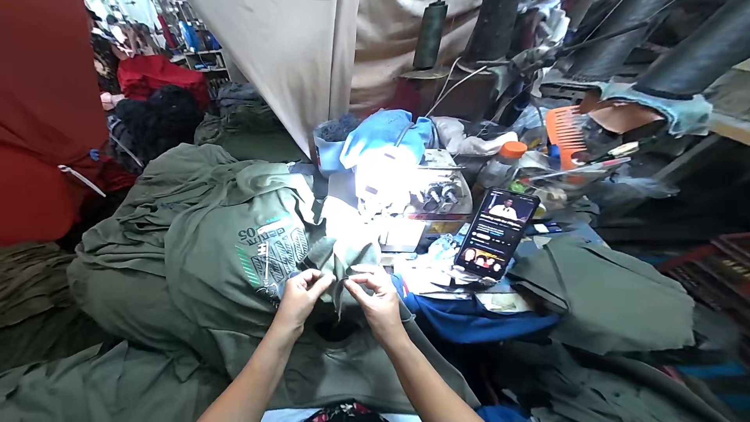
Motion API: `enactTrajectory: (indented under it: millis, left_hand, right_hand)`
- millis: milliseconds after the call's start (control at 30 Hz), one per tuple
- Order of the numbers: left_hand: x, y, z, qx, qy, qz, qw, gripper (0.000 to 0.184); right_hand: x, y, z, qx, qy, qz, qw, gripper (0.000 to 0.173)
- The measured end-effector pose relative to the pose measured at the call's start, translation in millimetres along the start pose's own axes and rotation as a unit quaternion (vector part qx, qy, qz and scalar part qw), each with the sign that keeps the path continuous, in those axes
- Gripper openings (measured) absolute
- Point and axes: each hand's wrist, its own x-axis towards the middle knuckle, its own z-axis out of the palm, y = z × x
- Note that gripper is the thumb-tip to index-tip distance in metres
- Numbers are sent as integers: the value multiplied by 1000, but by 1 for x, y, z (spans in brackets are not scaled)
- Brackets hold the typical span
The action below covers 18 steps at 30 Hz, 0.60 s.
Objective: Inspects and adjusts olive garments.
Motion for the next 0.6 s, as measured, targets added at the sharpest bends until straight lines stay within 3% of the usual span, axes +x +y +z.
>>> enactTrajectory:
  millis: [133, 233, 300, 367, 433, 533, 600]
  left_hand:
    - [10, -3, -24, -54, 123, -22, 991, 15]
    - [17, -1, -40, -68, 187, 15, 980, 15]
    - [17, 1, -44, -18, 195, 82, 977, 17]
    - [15, 7, -40, 83, 162, 179, 967, 20]
    - [8, 19, -24, 188, 73, 294, 934, 18]
    - [-11, 45, 8, 316, -67, 457, 828, 19]
    - [-28, 67, 20, 344, -93, 525, 773, 20]
  right_hand:
    - [-6, 4, -27, 2, 58, 9, 998, 5]
    - [-22, 17, -74, -124, 94, -11, 988, 13]
    - [-40, 35, -106, -219, 106, -36, 969, 13]
    - [-53, 39, -125, -284, 107, -44, 952, 21]
    - [-52, 17, -125, -289, 67, -61, 953, 40]
    - [-37, -42, -94, -270, -38, -148, 951, 65]
    - [-25, -73, -71, -275, -88, -188, 939, 56]
